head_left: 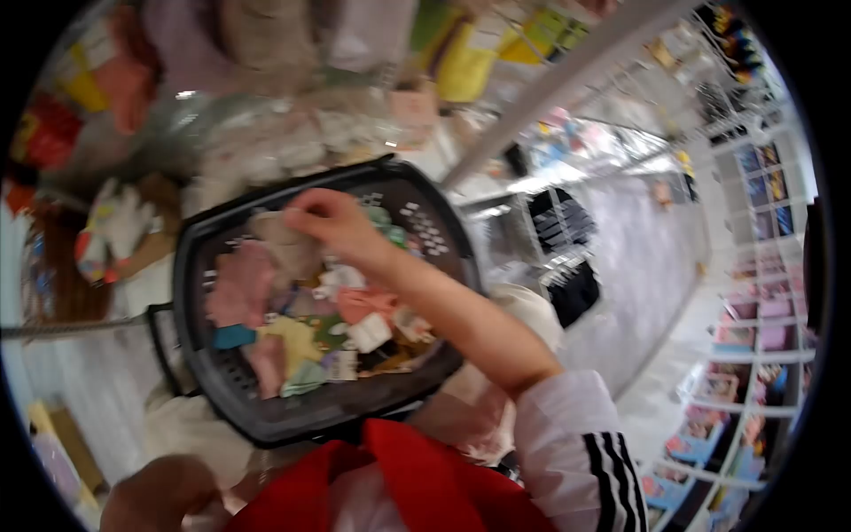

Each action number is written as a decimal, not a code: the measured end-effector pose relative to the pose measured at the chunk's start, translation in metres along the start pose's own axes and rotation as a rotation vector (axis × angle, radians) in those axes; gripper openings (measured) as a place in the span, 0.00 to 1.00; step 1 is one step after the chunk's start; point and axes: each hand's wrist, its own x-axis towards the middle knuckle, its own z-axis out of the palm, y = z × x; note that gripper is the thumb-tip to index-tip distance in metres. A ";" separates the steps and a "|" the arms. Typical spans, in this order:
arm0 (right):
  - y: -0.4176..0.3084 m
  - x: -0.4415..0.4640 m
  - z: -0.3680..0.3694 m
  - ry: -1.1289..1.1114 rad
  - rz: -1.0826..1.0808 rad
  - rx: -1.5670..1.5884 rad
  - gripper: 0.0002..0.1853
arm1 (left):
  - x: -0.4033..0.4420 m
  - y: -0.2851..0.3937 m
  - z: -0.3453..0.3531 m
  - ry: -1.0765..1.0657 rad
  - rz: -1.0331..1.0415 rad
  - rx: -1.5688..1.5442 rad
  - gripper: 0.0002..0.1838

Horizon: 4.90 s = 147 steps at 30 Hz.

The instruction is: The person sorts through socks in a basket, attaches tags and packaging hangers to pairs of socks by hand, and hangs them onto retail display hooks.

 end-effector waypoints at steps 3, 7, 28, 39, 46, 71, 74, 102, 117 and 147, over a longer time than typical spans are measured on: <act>-0.016 -0.005 0.000 0.044 0.098 -0.026 0.08 | -0.013 0.004 0.003 -0.094 -0.518 -0.465 0.23; -0.024 -0.010 0.001 0.022 0.187 0.197 0.05 | -0.008 0.022 0.065 0.520 -1.373 -0.487 0.13; -0.016 -0.009 0.002 -0.043 0.246 0.076 0.07 | -0.007 0.017 0.056 -0.137 -1.423 -1.814 0.14; -0.020 -0.005 0.006 -0.035 0.173 0.277 0.06 | -0.206 0.048 0.032 -0.500 -2.044 -0.117 0.19; -0.014 -0.008 0.012 0.021 0.204 0.099 0.05 | -0.224 0.062 0.045 -0.574 -1.651 -0.076 0.19; -0.008 -0.008 0.012 -0.127 0.267 -0.142 0.12 | -0.196 0.039 0.028 -0.308 -2.579 -0.431 0.14; -0.012 -0.009 0.015 -0.062 0.256 -0.074 0.11 | -0.186 0.032 0.026 -0.466 -2.566 -0.510 0.14; -0.016 -0.018 0.023 -0.109 0.149 -0.108 0.09 | -0.196 0.042 0.034 -0.649 -2.223 -0.560 0.13; -0.031 -0.028 0.028 0.158 -0.253 -0.539 0.18 | -0.204 0.054 0.061 -0.637 -2.164 -0.510 0.11; 0.020 -0.013 0.025 -0.038 -0.096 -0.380 0.26 | -0.180 0.002 0.014 -0.401 -2.193 -0.259 0.14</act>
